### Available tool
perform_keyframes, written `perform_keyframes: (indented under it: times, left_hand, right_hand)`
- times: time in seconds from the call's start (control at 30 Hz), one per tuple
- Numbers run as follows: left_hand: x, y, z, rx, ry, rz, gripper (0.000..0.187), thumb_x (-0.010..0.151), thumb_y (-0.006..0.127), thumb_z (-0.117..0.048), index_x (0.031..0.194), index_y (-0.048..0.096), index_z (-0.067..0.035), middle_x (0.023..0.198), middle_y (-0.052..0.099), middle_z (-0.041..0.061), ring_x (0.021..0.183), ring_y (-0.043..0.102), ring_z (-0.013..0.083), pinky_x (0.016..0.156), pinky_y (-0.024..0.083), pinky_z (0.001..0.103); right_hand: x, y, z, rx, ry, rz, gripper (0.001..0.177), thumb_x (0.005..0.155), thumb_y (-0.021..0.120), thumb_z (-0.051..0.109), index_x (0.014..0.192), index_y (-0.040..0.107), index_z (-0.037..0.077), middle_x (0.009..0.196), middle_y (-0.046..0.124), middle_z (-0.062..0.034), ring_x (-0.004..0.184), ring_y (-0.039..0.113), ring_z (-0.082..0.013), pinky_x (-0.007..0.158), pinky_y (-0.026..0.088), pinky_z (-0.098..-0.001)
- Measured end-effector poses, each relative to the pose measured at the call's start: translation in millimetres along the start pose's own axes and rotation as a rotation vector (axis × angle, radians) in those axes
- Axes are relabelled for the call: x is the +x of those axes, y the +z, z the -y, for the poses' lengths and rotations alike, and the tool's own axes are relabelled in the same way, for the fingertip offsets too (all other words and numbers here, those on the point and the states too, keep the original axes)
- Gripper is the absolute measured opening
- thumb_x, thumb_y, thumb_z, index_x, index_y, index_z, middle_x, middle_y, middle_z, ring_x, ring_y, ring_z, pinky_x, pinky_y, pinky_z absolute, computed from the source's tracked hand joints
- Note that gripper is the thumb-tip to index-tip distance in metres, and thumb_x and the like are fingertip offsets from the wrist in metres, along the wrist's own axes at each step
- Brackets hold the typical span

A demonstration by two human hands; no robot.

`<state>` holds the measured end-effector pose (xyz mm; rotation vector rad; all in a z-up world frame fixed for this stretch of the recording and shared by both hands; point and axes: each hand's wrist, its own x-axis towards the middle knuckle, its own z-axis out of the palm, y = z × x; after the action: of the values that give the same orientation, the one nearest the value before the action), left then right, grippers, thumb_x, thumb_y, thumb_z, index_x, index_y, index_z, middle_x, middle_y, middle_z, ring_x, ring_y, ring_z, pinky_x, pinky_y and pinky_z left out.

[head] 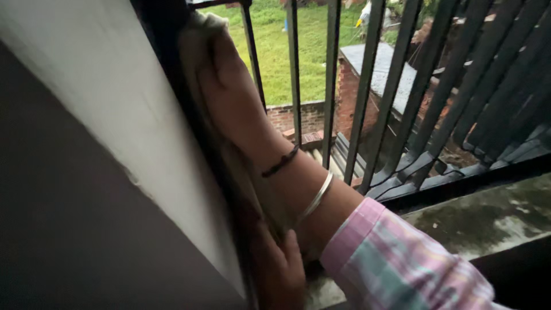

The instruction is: The person wipes a metal window grille and the adjacent window sill using a cloth. They systematically clean vertical bars and horizontal sections, moving the cloth along the grille and sill throughout the clip.

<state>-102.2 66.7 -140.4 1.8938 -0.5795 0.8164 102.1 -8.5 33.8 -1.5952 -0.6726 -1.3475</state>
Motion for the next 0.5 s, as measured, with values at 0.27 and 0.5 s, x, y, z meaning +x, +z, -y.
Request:
perform_keyframes:
  times: [0.27,0.5]
  left_hand:
    - [-31,20,27,-0.022,-0.041,0.09,0.079,0.091,0.062,-0.014,0.154,0.023,0.013,0.162,0.023,0.037,0.152,0.021,0.0514,0.124,0.015,0.051]
    - [-41,33,38,0.017,-0.057,0.137,0.087,0.079,0.061,-0.005,0.155,0.021,0.011,0.162,0.021,0.036,0.153,0.018,0.0519,0.126,0.011,0.053]
  right_hand:
    - [-52,-2,22,0.418,0.595,0.027,0.023,0.121,0.041,0.016,0.128,0.052,-0.003,0.093,0.056,-0.0164,0.078,0.054,-0.0183,0.072,0.047,-0.0293]
    - [-127,-40,32,-0.139,0.297,0.199,0.042,0.101,0.049,0.009,0.14,0.038,-0.005,0.127,0.057,-0.0278,0.121,0.057,-0.041,0.103,0.047,-0.043]
